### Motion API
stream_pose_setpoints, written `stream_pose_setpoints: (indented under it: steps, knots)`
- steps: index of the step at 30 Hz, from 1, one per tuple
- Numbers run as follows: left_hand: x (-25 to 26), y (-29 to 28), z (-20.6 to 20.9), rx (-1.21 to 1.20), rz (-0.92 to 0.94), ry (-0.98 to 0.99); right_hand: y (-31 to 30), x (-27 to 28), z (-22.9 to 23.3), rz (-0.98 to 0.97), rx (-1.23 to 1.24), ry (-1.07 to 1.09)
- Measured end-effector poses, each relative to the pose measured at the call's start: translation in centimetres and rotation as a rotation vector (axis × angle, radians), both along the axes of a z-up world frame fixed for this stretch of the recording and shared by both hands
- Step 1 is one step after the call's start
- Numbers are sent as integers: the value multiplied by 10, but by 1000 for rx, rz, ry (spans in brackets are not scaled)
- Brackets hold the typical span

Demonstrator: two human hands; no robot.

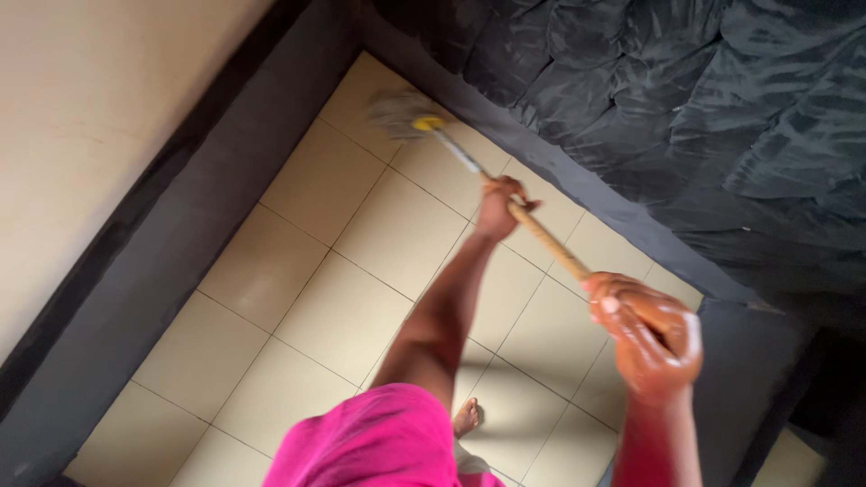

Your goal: The person mops a tiled floor using a mop and a bucket of water, rinsing and wringing the mop head by hand between strokes.

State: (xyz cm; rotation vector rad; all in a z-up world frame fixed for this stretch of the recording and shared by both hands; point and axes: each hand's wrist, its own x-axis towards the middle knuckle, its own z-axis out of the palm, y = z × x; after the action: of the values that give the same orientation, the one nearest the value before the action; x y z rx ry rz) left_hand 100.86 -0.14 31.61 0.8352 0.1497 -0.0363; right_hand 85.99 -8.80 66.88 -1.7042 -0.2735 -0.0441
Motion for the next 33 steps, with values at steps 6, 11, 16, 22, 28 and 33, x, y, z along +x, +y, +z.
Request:
stream_pose_setpoints:
  steps: [6, 11, 16, 22, 28, 33]
  knots:
    - [-31, -47, 48, 1112, -239, -321, -8, -11, 31, -78, 67, -104]
    - [-44, -23, 59, 1375, -328, -252, -29, -25, 35, 24, 145, -77]
    - [-78, 27, -6, 1382, 113, -132, -48, -50, -28, 36, 217, 64]
    - [-153, 105, -40, 1487, -98, 216, -47, -94, -118, 156, 181, 255]
    - [-160, 33, -52, 1494, -186, 180, -107, -129, -113, 46, 178, 267]
    - [-156, -112, -90, 970, -297, 338, -204, -176, -92, -119, 131, 215]
